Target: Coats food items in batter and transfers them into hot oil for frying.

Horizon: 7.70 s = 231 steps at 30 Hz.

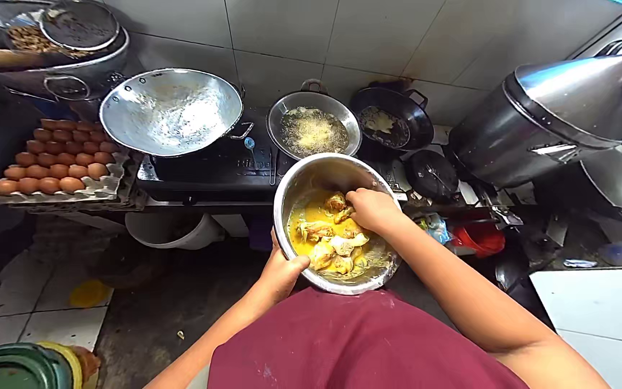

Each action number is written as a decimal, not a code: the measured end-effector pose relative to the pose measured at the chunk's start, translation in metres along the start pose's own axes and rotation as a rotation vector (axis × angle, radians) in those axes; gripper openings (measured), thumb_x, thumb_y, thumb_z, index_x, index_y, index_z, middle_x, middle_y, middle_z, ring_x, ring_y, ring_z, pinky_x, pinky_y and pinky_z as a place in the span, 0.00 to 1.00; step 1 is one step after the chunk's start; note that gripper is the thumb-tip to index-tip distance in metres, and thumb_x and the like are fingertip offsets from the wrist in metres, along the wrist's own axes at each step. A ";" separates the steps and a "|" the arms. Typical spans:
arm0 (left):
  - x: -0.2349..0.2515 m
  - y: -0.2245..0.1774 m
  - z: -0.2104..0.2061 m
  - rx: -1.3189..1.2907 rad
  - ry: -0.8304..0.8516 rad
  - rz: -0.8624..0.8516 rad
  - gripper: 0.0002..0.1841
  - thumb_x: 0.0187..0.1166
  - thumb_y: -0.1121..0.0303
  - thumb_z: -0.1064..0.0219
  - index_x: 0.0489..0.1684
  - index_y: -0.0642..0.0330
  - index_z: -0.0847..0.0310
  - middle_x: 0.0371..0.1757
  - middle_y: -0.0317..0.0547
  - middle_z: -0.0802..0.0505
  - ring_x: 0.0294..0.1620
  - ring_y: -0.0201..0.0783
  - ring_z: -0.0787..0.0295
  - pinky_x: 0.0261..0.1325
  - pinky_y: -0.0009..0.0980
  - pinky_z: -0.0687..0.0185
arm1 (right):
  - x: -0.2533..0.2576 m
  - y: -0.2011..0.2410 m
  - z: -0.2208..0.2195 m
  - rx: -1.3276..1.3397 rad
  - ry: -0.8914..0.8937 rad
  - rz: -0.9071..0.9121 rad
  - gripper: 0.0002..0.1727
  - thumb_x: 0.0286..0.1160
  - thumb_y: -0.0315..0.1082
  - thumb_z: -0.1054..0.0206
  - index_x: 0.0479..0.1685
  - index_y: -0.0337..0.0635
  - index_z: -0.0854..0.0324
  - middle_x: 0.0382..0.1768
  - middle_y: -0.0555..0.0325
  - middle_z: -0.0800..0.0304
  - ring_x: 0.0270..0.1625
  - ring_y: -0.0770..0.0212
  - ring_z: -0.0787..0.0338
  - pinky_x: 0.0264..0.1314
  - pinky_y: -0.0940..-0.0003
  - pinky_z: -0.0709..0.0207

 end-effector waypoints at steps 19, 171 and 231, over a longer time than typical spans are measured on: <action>-0.001 -0.002 0.014 0.005 -0.011 -0.027 0.47 0.58 0.84 0.36 0.86 0.70 0.57 0.61 0.48 0.17 0.54 0.22 0.12 0.56 0.17 0.16 | -0.036 0.006 0.016 0.770 0.044 0.047 0.10 0.77 0.34 0.25 0.52 0.42 0.12 0.44 0.51 0.07 0.46 0.56 0.08 0.55 0.49 0.15; 0.053 -0.038 0.068 -0.156 -0.401 -0.157 0.30 0.61 0.88 0.41 0.69 0.69 0.38 0.46 0.36 0.10 0.44 0.18 0.10 0.51 0.17 0.13 | 0.051 0.144 0.011 -0.305 0.308 0.956 0.17 0.80 0.21 0.41 0.63 0.42 0.16 0.61 0.34 0.19 0.57 0.30 0.14 0.50 0.31 0.19; 0.034 -0.040 0.064 -0.145 -0.496 -0.193 0.27 0.65 0.87 0.41 0.68 0.69 0.36 0.47 0.34 0.09 0.45 0.18 0.10 0.53 0.19 0.12 | 0.089 0.101 0.097 0.130 -0.032 0.852 0.19 0.65 0.30 0.20 0.58 0.45 0.10 0.60 0.44 0.11 0.60 0.41 0.10 0.60 0.37 0.15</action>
Point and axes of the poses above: each hand's wrist, its own x-axis towards the middle knuckle, its own z-axis out of the back of the hand, y = z × x, the point moved 8 cm from there along x, towards the middle knuckle
